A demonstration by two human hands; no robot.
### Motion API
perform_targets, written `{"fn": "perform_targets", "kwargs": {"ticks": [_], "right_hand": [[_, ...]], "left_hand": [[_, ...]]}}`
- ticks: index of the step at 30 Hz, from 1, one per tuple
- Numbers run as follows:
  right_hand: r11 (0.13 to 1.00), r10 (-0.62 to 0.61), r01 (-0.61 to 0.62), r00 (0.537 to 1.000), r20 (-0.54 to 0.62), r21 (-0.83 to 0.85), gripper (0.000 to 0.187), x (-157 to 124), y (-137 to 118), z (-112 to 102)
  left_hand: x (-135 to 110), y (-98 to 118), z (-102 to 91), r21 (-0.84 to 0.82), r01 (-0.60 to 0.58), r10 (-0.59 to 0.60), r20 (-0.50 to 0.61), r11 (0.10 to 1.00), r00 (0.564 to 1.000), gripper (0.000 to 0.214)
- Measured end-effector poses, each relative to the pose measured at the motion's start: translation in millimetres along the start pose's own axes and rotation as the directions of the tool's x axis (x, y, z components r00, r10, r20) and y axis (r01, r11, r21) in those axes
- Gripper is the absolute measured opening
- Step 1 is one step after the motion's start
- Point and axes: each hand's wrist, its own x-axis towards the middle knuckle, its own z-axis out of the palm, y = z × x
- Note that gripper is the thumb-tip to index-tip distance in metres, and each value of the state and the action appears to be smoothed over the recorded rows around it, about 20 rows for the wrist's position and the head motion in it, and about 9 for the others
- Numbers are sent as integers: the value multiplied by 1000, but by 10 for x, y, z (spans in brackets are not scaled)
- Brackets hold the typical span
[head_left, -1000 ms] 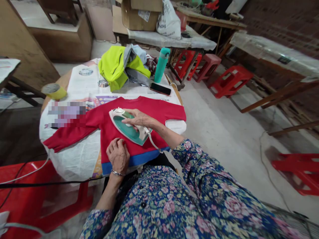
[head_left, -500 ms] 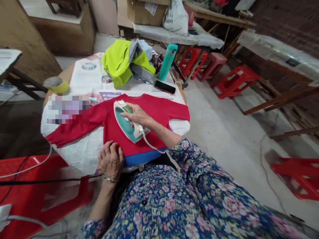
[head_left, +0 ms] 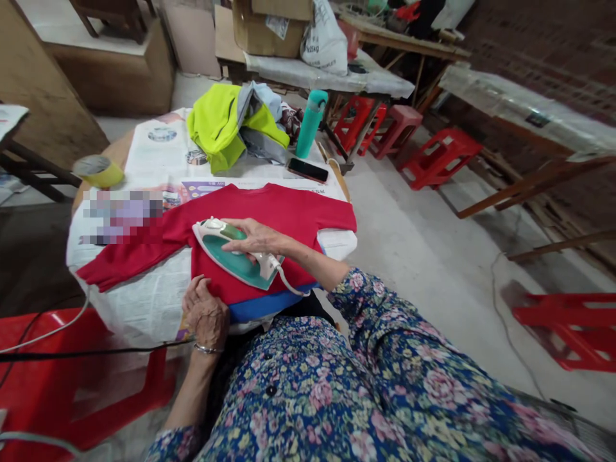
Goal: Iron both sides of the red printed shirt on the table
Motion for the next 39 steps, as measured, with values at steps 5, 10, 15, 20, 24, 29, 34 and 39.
{"fn": "perform_targets", "kwargs": {"ticks": [5, 10, 15, 20, 24, 29, 34, 39], "right_hand": [[998, 49, -49, 999, 1, 49, 83, -397, 76, 182], [995, 26, -25, 1000, -9, 98, 81, -452, 105, 261], [999, 0, 6, 994, -108, 52, 65, -268, 107, 347], [997, 13, -32, 972, -233, -77, 52, 61, 17, 276], [992, -2, -39, 945, -326, -119, 42, 293, -59, 99], [993, 46, -80, 940, -339, -85, 42, 173, -62, 6], [999, 40, -44, 991, -128, -22, 48, -288, 12, 123], [998, 46, -46, 999, -12, 39, 42, -491, -3, 397]], "left_hand": [[1, 0, -19, -52, -5, 4, -23, 999, 1000, 38], [-26, -61, 3, -5, -64, 64, -22, 998, 998, 39], [-39, -1, -19, 60, -59, 60, -1, 996, 998, 35], [-30, 40, -38, 85, -75, 73, 28, 994, 997, 34], [-13, 47, -29, 84, -79, 78, 16, 993, 997, 32], [9, 67, -34, 52, -68, 66, 29, 996, 997, 32], [42, 67, -37, 20, -49, 48, 44, 999, 998, 33], [69, 39, -33, -49, -62, 62, -1, 997, 998, 37]]}}
